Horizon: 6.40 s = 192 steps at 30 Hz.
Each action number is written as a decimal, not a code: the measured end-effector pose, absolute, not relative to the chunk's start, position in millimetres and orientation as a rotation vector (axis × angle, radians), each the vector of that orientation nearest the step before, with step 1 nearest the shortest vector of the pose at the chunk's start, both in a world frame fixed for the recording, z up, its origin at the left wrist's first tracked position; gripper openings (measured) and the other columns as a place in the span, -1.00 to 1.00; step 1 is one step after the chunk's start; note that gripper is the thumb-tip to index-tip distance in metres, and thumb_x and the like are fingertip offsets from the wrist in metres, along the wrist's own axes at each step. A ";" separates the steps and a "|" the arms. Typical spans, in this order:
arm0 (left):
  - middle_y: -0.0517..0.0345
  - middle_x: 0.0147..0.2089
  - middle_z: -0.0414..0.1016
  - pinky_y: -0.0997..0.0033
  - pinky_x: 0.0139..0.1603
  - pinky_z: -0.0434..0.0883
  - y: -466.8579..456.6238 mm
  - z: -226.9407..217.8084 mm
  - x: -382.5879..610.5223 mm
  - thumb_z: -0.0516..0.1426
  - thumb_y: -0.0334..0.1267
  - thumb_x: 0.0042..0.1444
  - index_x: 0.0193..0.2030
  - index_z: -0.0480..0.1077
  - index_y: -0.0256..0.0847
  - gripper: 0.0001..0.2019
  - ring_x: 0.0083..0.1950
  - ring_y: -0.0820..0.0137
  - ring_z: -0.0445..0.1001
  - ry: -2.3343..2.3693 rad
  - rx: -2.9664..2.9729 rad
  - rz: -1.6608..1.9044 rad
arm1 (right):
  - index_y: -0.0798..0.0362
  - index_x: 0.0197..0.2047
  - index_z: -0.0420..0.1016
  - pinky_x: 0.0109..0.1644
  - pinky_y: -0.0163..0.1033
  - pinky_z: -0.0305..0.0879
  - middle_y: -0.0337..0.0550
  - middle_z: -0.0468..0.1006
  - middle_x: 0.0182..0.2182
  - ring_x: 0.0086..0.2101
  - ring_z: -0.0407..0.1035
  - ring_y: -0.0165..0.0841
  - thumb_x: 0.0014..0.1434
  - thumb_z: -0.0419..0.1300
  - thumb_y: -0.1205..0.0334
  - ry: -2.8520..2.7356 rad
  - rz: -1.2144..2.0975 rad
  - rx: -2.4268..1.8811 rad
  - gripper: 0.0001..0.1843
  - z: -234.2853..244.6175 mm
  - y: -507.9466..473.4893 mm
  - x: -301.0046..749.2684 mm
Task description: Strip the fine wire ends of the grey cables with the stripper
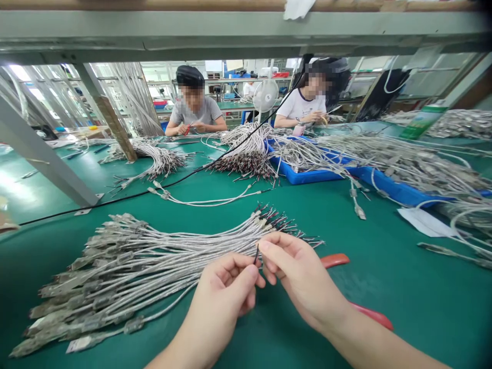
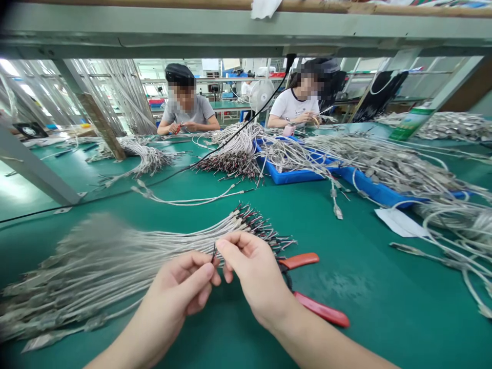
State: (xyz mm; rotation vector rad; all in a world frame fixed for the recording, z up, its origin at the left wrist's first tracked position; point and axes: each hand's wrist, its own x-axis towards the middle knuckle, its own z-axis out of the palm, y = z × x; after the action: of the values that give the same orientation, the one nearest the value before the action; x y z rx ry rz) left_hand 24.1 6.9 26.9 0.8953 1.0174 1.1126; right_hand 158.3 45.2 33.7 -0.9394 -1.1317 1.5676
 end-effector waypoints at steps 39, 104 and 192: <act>0.17 -0.34 0.35 0.59 -0.30 0.32 11.8 45.0 1.3 0.23 -0.34 0.08 -0.50 0.42 -0.27 -0.84 -0.27 0.47 0.31 1.035 0.818 1.437 | 0.13 -0.32 0.51 -0.44 -0.36 0.26 -0.19 0.52 -0.53 -0.55 0.34 -0.44 0.27 0.22 0.04 -1.483 1.937 -0.752 -0.71 21.9 33.5 148.9; 0.05 -0.35 0.53 0.60 -0.56 0.25 5.9 33.4 25.2 0.17 -0.34 0.09 -0.26 0.48 -0.33 -0.89 -0.51 0.53 0.36 1.063 0.907 0.988 | 0.07 -0.40 0.43 -0.54 -0.34 0.15 -0.30 0.33 -0.62 -0.58 0.16 -0.43 0.14 0.33 0.05 -1.213 1.519 -0.975 -0.72 28.5 56.4 167.6; 0.14 -0.22 0.37 0.48 -0.27 0.40 4.7 10.9 21.7 0.15 -0.38 0.17 -0.27 0.40 -0.18 -0.97 -0.23 0.40 0.42 1.132 1.341 1.452 | 0.06 -0.39 0.42 -0.45 -0.38 0.29 -0.32 0.36 -0.57 -0.55 0.28 -0.44 0.13 0.21 0.25 -1.475 1.371 -0.912 -0.91 35.0 44.3 163.7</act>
State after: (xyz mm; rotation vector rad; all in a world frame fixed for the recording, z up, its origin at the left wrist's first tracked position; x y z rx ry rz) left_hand 21.7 4.7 10.9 1.3407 1.1319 1.4522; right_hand 163.7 44.3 35.0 -0.9124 -1.4751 1.3711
